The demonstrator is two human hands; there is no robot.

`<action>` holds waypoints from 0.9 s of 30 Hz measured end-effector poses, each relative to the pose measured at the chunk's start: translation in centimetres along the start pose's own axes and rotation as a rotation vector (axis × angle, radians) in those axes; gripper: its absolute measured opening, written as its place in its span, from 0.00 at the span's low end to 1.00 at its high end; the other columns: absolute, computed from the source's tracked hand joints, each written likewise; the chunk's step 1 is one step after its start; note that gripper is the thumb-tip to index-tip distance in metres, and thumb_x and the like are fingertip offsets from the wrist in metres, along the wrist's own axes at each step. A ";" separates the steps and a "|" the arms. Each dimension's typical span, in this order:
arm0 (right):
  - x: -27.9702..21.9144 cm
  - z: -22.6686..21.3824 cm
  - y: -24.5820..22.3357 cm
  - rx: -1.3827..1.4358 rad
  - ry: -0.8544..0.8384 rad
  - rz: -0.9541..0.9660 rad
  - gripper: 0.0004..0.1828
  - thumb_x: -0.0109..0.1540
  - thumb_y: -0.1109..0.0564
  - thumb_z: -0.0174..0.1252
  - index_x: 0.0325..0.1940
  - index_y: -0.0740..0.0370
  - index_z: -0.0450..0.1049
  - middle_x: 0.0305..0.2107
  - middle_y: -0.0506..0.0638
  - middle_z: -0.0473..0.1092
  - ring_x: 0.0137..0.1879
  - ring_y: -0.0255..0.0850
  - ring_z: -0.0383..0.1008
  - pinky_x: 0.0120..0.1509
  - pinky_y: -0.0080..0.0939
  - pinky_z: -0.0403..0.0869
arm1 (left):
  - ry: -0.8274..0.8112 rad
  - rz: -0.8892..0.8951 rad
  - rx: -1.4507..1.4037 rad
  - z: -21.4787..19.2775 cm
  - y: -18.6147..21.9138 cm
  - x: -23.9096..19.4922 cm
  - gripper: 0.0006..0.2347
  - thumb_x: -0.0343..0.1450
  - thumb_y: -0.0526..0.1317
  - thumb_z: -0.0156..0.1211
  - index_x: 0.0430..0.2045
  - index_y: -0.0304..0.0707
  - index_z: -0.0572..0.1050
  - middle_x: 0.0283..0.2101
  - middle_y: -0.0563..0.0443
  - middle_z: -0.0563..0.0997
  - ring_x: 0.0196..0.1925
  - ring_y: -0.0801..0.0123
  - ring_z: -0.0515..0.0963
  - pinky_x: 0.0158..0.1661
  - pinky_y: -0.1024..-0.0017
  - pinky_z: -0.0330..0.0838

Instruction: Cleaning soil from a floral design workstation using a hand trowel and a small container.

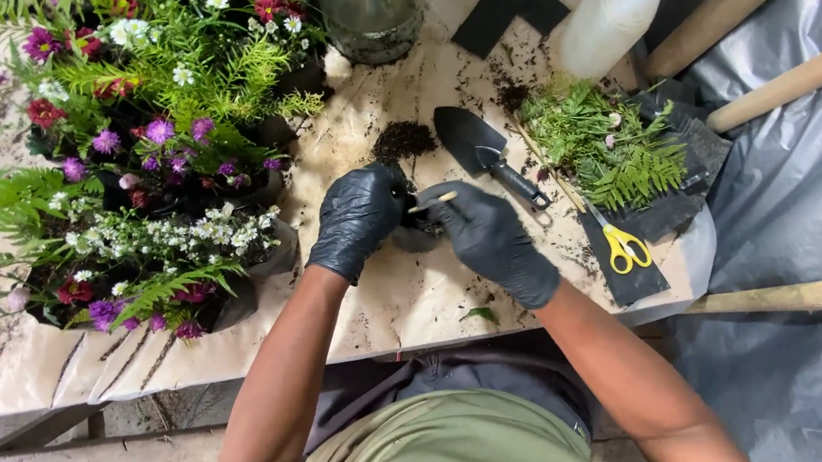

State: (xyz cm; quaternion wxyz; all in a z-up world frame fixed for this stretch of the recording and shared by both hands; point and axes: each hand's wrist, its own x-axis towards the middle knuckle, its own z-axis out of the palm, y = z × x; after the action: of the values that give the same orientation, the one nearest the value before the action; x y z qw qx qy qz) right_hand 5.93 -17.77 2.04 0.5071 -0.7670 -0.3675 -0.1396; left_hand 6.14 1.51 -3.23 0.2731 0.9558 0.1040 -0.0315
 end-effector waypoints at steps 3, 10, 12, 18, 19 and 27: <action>0.7 -0.4 -2.4 0.021 -0.121 0.059 0.05 0.69 0.58 0.57 0.45 0.59 0.78 0.27 0.61 0.77 0.36 0.62 0.80 0.35 0.60 0.80 | 0.064 -0.001 -0.044 -0.6 -0.1 0.0 0.06 0.68 0.43 0.58 0.32 0.55 0.82 0.36 0.48 0.83 0.45 0.46 0.84 0.47 0.51 0.80; -4.5 -6.2 -2.9 -0.074 0.206 0.023 0.05 0.58 0.64 0.70 0.37 0.59 0.83 0.28 0.50 0.78 0.37 0.47 0.82 0.44 0.42 0.82 | 0.032 -0.040 0.009 -2.4 -0.9 -1.9 0.09 0.69 0.44 0.58 0.38 0.52 0.82 0.40 0.45 0.82 0.49 0.46 0.82 0.51 0.49 0.79; -7.4 -8.7 -1.4 -0.049 0.316 0.085 0.05 0.57 0.66 0.71 0.35 0.64 0.81 0.26 0.54 0.77 0.37 0.48 0.81 0.44 0.45 0.82 | 0.023 -0.061 0.043 -2.8 -1.7 -2.7 0.09 0.70 0.45 0.58 0.39 0.52 0.82 0.40 0.46 0.82 0.49 0.47 0.82 0.52 0.50 0.79; -14.0 -12.5 5.7 -0.308 0.447 0.090 0.05 0.65 0.64 0.64 0.45 0.63 0.83 0.36 0.56 0.78 0.46 0.54 0.80 0.59 0.49 0.76 | 0.209 -0.103 0.122 -4.1 -4.3 -4.8 0.07 0.71 0.45 0.56 0.33 0.52 0.82 0.34 0.45 0.82 0.44 0.44 0.83 0.45 0.49 0.80; -15.2 -12.3 7.0 -0.452 0.392 0.061 0.07 0.63 0.64 0.67 0.45 0.61 0.83 0.38 0.57 0.79 0.48 0.55 0.80 0.58 0.48 0.77 | 0.221 -0.115 0.162 -4.0 -4.9 -4.8 0.06 0.70 0.46 0.58 0.32 0.52 0.82 0.33 0.45 0.81 0.43 0.45 0.83 0.44 0.51 0.81; -16.9 -10.7 12.6 -0.725 0.100 0.029 0.08 0.64 0.60 0.64 0.47 0.53 0.82 0.38 0.54 0.78 0.49 0.53 0.79 0.59 0.50 0.78 | 0.425 -0.078 0.337 -1.7 -6.4 -4.2 0.08 0.67 0.44 0.60 0.35 0.48 0.81 0.32 0.44 0.80 0.40 0.45 0.82 0.38 0.54 0.81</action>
State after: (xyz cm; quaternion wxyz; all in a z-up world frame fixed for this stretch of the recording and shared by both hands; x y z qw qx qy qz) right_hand 4.80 -37.00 -11.60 0.2213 -0.8943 -0.2579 -0.2909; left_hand 0.66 6.98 -4.61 0.0810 0.9683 0.1887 0.1423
